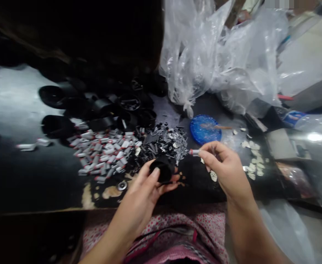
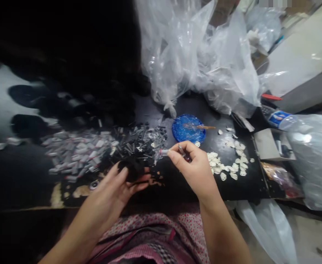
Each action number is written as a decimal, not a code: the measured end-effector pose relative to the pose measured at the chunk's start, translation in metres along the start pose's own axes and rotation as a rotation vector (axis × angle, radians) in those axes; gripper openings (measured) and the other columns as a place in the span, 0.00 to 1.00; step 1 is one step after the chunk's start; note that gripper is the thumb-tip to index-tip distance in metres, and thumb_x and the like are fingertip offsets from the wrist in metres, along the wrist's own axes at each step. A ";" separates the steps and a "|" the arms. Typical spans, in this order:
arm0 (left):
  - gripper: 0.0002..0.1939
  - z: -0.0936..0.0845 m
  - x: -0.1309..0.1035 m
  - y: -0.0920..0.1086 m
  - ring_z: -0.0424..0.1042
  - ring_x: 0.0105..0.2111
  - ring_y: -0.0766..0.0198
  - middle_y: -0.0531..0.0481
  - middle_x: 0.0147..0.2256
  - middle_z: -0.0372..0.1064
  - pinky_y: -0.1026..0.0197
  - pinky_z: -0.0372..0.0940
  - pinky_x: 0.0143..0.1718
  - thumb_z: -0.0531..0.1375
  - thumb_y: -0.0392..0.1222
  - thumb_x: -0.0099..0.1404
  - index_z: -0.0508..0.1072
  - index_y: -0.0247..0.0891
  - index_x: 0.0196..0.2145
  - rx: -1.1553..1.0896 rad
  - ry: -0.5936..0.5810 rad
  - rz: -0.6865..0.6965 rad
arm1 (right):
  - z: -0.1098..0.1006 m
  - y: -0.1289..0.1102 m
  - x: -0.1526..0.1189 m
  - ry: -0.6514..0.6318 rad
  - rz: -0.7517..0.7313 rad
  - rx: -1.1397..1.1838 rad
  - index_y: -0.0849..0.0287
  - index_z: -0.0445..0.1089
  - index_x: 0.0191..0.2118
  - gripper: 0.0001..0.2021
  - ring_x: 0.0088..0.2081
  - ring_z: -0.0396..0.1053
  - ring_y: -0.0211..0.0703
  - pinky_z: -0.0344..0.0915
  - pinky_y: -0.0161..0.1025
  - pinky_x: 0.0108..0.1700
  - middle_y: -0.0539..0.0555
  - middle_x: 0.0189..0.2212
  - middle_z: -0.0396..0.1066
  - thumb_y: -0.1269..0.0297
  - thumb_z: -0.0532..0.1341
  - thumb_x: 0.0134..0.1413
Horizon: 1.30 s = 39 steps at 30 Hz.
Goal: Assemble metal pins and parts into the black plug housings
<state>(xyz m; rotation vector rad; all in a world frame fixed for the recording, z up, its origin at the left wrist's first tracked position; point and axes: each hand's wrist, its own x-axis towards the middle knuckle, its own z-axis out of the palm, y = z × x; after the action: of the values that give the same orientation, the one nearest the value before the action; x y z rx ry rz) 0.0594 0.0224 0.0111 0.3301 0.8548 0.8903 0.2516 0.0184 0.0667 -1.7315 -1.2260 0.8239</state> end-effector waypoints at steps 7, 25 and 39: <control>0.08 0.002 -0.002 0.006 0.81 0.35 0.57 0.46 0.39 0.80 0.60 0.76 0.35 0.66 0.41 0.63 0.78 0.37 0.40 -0.125 -0.112 -0.132 | 0.023 -0.023 -0.016 -0.120 -0.044 -0.008 0.55 0.71 0.32 0.05 0.24 0.63 0.32 0.61 0.31 0.26 0.45 0.25 0.69 0.61 0.65 0.55; 0.09 -0.021 -0.019 0.000 0.75 0.39 0.61 0.52 0.39 0.76 0.64 0.70 0.41 0.65 0.49 0.62 0.79 0.48 0.41 0.190 -0.055 0.036 | 0.018 -0.016 -0.026 -0.547 0.088 0.137 0.54 0.77 0.40 0.08 0.28 0.69 0.35 0.63 0.33 0.30 0.47 0.28 0.75 0.59 0.63 0.58; 0.13 -0.037 -0.031 0.001 0.80 0.34 0.52 0.45 0.35 0.80 0.50 0.75 0.41 0.67 0.48 0.59 0.78 0.43 0.42 0.044 0.168 0.014 | 0.053 0.006 -0.009 -0.246 -0.232 -0.797 0.58 0.73 0.40 0.06 0.38 0.72 0.49 0.57 0.48 0.44 0.55 0.38 0.77 0.65 0.59 0.63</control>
<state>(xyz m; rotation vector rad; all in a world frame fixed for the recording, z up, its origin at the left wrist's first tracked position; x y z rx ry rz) 0.0201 -0.0047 0.0045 0.3024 1.0288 0.9223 0.2057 0.0226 0.0390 -2.0629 -2.0733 0.4297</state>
